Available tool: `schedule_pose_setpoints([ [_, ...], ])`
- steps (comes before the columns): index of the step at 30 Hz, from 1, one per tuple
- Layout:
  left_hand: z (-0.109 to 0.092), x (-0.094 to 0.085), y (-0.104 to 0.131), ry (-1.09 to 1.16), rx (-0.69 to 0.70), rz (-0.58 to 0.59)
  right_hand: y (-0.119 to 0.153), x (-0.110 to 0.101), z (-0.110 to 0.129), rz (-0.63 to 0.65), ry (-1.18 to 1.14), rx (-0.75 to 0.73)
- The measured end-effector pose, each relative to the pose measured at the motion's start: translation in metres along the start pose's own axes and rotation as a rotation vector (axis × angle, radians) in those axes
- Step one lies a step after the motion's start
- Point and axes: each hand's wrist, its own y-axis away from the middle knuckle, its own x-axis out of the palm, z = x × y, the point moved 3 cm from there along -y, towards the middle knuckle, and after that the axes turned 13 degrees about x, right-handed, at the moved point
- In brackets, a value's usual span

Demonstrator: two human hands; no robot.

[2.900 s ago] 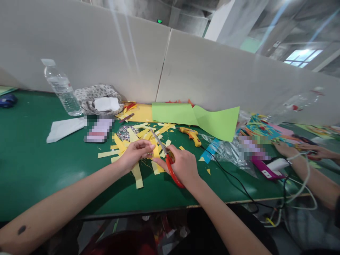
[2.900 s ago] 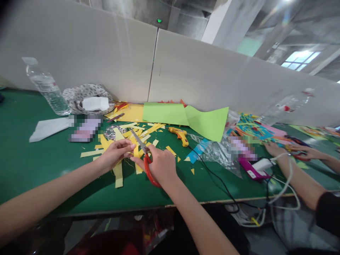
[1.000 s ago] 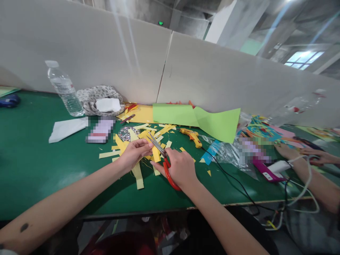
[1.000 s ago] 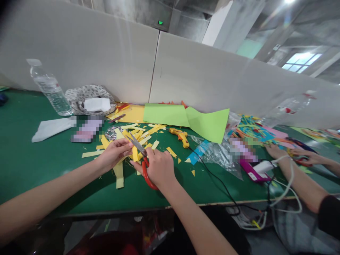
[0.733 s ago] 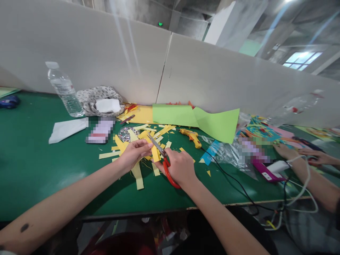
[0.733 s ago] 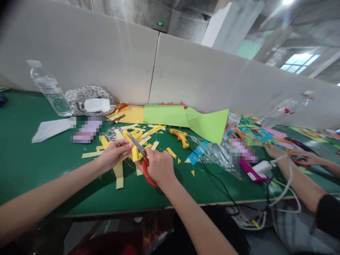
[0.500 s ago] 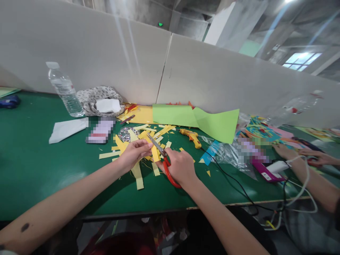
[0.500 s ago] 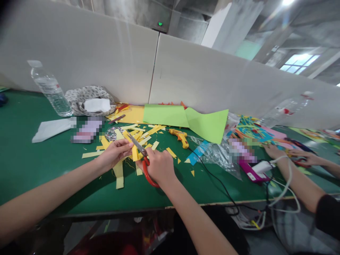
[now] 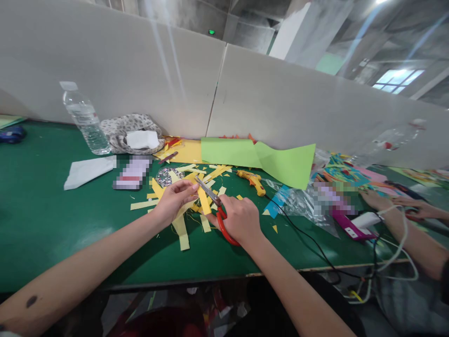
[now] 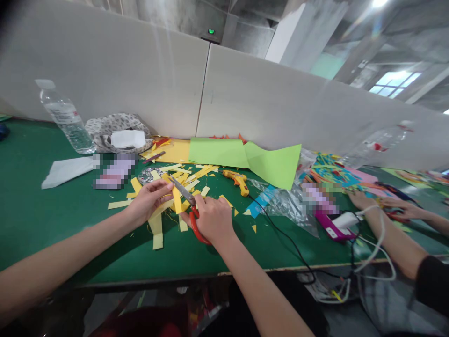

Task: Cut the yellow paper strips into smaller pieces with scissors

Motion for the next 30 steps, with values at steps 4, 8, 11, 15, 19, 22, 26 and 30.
schedule_pose_setpoints([
  [4, 0.001, 0.001, 0.001, -0.003, -0.006, 0.016, 0.000, 0.000, 0.001, 0.032, -0.049, 0.021],
  [8, 0.003, 0.003, 0.003, 0.003, -0.025, 0.054, 0.001, -0.001, 0.002, 0.054, -0.093, 0.022],
  [11, 0.003, 0.003, 0.003, 0.007, -0.035, 0.062, 0.002, -0.001, 0.001, 0.055, -0.112, 0.019],
  [15, 0.003, 0.003, 0.003, 0.012, -0.063, 0.077, 0.002, -0.003, 0.001, 0.044, -0.110, 0.005],
  [19, 0.003, 0.003, 0.003, 0.035, -0.072, 0.104, 0.002, -0.004, 0.002, 0.021, -0.110, -0.026],
  [22, 0.005, 0.003, 0.003, 0.041, -0.075, 0.114, 0.002, -0.004, 0.002, -0.002, -0.099, -0.042],
  [26, 0.007, 0.004, 0.004, 0.034, -0.090, 0.124, 0.000, -0.005, -0.001, -0.045, -0.108, 0.009],
  [30, 0.008, 0.003, 0.004, 0.019, -0.099, 0.109, -0.004, -0.013, -0.009, -0.064, -0.157, 0.186],
])
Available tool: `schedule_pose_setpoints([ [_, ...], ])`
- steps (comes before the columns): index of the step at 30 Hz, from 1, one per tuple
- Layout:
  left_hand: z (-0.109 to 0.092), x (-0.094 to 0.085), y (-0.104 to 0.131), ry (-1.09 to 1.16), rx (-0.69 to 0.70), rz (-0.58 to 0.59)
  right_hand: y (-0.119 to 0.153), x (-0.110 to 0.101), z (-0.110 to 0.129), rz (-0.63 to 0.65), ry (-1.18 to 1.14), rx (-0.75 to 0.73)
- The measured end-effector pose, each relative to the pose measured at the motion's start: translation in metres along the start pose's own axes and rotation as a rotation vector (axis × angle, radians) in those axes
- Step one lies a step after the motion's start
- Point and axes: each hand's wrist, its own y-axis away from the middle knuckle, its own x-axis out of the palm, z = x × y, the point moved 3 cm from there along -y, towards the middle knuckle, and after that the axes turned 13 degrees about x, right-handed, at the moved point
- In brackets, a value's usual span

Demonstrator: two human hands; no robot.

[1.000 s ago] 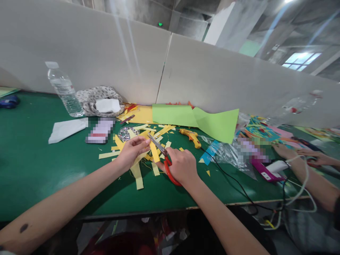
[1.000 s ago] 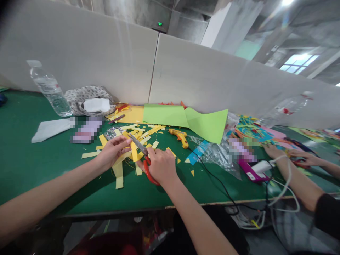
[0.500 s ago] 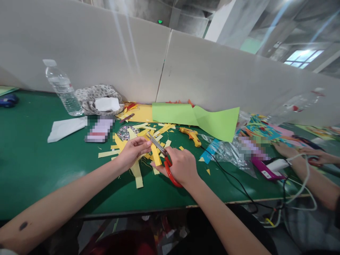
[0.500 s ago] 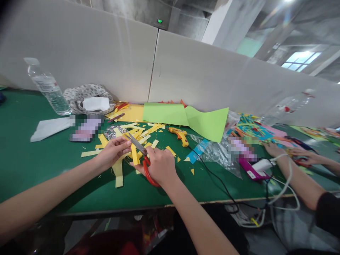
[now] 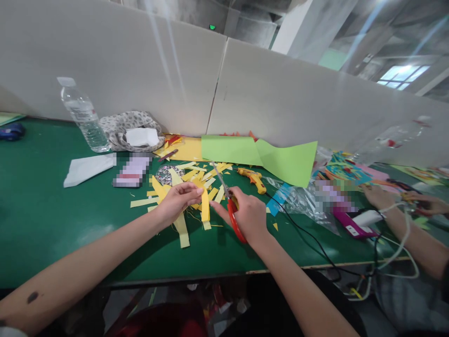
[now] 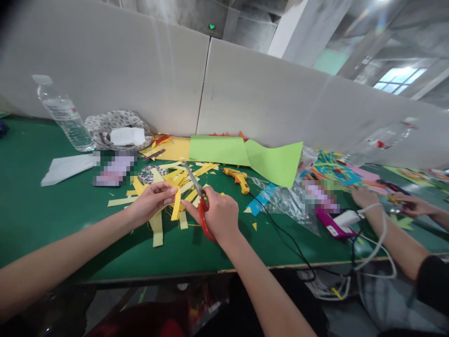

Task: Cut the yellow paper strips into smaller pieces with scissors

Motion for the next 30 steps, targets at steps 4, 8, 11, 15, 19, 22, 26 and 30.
schedule_pose_setpoints([
  [4, 0.003, -0.004, -0.001, -0.138, 0.003, -0.002, -0.008, -0.007, -0.008, 0.114, -0.156, 0.229],
  [8, 0.003, -0.005, -0.002, -0.461, 0.168, 0.038, -0.016, -0.004, -0.019, 0.251, -0.367, 0.373],
  [11, -0.002, -0.005, -0.004, -0.587, 0.290, 0.042, -0.021, -0.003, -0.025, 0.237, -0.342, 0.353],
  [15, -0.010, -0.011, -0.008, -0.658, 0.384, -0.015, -0.020, -0.005, -0.026, 0.273, -0.032, 0.314],
  [19, -0.015, -0.020, -0.012, -0.669, 0.464, -0.104, -0.019, -0.011, -0.024, 0.227, 0.188, 0.193],
  [22, -0.018, -0.022, -0.012, -0.671, 0.500, -0.124, -0.019, -0.008, -0.027, 0.309, 0.275, 0.143],
  [26, -0.026, -0.022, -0.013, -0.736, 0.573, -0.138, -0.018, -0.004, -0.034, 0.458, 0.323, 0.178],
  [30, -0.036, -0.024, -0.017, -0.840, 0.632, -0.177, -0.017, -0.006, -0.032, 0.469, 0.339, 0.159],
])
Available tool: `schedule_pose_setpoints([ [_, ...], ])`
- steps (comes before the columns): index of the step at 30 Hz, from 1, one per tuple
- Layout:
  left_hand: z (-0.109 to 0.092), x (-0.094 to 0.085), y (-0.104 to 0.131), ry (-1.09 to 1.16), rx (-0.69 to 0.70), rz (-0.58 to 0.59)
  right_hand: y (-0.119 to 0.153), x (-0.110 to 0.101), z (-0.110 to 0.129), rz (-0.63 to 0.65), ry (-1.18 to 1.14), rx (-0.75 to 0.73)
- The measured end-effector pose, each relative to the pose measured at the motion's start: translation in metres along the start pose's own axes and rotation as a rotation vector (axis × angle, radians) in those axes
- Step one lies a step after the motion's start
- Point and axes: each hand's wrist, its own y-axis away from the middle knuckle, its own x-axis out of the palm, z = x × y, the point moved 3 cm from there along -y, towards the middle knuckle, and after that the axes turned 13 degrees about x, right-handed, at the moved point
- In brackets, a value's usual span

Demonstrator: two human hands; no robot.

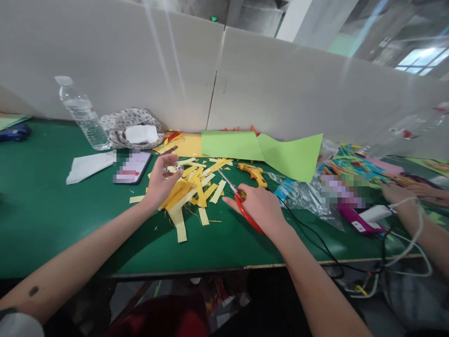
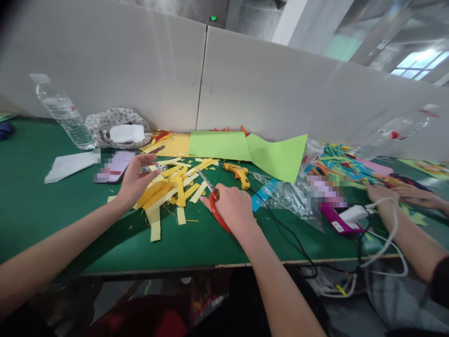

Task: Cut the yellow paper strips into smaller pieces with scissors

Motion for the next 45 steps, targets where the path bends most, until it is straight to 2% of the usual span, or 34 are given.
schedule_pose_setpoints([
  [3, 0.000, -0.004, -0.006, -0.076, 0.000, 0.017, 0.001, -0.002, 0.000, 0.026, -0.021, 0.010],
  [5, 0.001, -0.004, -0.008, -0.099, -0.047, 0.083, 0.002, -0.005, -0.001, 0.004, -0.013, 0.008],
  [9, 0.005, -0.001, -0.009, -0.094, -0.134, 0.349, 0.002, -0.006, -0.006, 0.005, 0.037, 0.007],
  [11, 0.006, 0.003, -0.011, -0.131, -0.105, 0.453, 0.003, -0.004, -0.007, 0.040, 0.044, -0.002],
  [13, 0.007, 0.010, -0.015, -0.226, -0.018, 0.545, 0.005, -0.002, -0.005, 0.075, 0.042, -0.027],
  [16, 0.003, 0.034, -0.028, -0.437, 0.207, 0.712, 0.007, -0.001, -0.001, 0.111, 0.049, -0.051],
  [18, 0.004, 0.058, -0.039, -0.616, 0.274, 0.814, 0.008, -0.001, 0.001, 0.123, 0.055, -0.044],
  [19, 0.007, 0.070, -0.045, -0.720, 0.262, 0.870, 0.008, 0.000, 0.001, 0.121, 0.057, -0.038],
  [23, 0.020, 0.115, -0.071, -0.841, 0.188, 0.958, 0.006, 0.000, -0.002, 0.093, 0.052, -0.026],
  [27, 0.029, 0.139, -0.082, -0.932, 0.162, 1.046, 0.006, -0.001, -0.004, 0.080, 0.053, -0.024],
  [32, 0.026, 0.147, -0.081, -0.956, 0.185, 1.072, 0.008, -0.004, -0.002, 0.078, 0.062, -0.021],
  [37, 0.028, 0.139, -0.081, -0.871, 0.165, 1.006, 0.007, -0.004, -0.004, 0.069, 0.067, -0.015],
  [41, 0.034, 0.123, -0.087, -0.703, 0.180, 0.867, 0.007, -0.005, -0.004, 0.030, 0.065, -0.020],
  [44, 0.028, 0.112, -0.102, -0.576, 0.211, 0.702, 0.006, -0.007, -0.006, 0.023, 0.059, -0.007],
  [45, 0.022, 0.107, -0.109, -0.520, 0.234, 0.613, 0.005, -0.008, -0.007, 0.023, 0.059, 0.003],
])
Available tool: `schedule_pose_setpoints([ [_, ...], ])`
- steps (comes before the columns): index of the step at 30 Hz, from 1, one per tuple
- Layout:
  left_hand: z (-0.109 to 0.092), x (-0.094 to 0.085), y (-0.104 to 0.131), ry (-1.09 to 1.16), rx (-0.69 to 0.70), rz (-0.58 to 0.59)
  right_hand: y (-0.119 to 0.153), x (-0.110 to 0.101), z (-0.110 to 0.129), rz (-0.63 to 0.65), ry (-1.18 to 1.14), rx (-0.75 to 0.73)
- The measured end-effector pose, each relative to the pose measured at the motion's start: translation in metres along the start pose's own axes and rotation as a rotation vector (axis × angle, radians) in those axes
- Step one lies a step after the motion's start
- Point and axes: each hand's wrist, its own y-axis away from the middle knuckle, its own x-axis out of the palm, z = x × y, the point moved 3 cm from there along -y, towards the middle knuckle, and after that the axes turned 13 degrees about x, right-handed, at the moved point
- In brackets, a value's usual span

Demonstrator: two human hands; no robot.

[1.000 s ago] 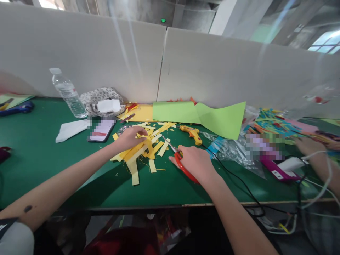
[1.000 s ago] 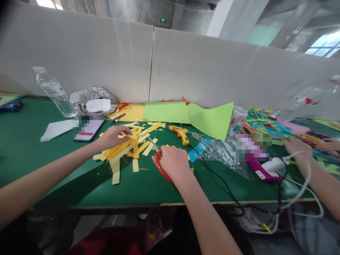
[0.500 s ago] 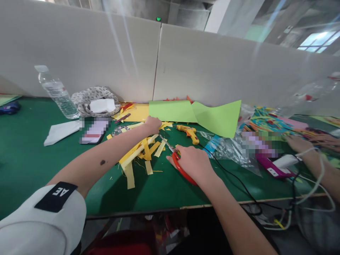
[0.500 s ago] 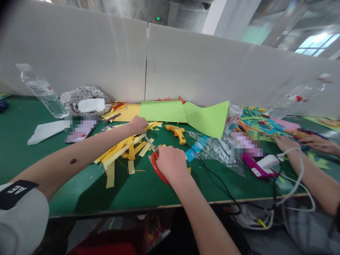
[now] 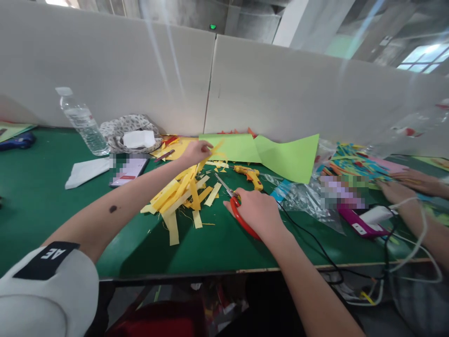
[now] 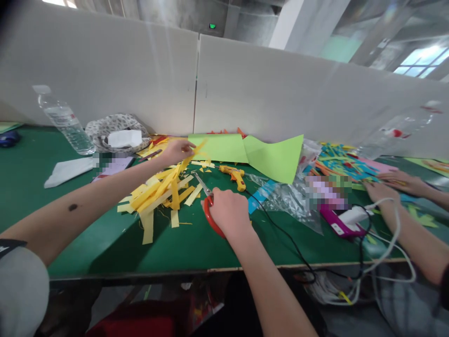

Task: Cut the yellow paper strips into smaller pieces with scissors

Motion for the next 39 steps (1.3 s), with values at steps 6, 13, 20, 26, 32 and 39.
schedule_pose_setpoints([
  [6, -0.030, -0.088, 0.015, 0.102, 0.197, -0.506, -0.004, -0.005, -0.005, -0.011, -0.022, 0.048],
  [13, -0.022, -0.070, 0.126, 0.022, 0.261, -0.110, 0.000, -0.003, -0.001, -0.009, -0.006, 0.027],
  [20, -0.012, -0.039, 0.151, 0.127, 0.155, -0.240, -0.005, 0.006, 0.005, 0.128, -0.412, 0.069],
  [26, -0.039, -0.014, 0.153, 0.767, -0.221, -0.231, -0.001, 0.010, 0.028, 0.468, -1.235, 0.124],
  [32, -0.058, -0.001, 0.161, 1.271, -0.290, -0.109, 0.006, 0.015, 0.038, 0.429, -1.393, 0.237],
  [39, -0.063, 0.005, 0.168, 1.324, -0.295, 0.162, 0.011, 0.017, 0.043, 0.170, -1.513, 0.193],
])
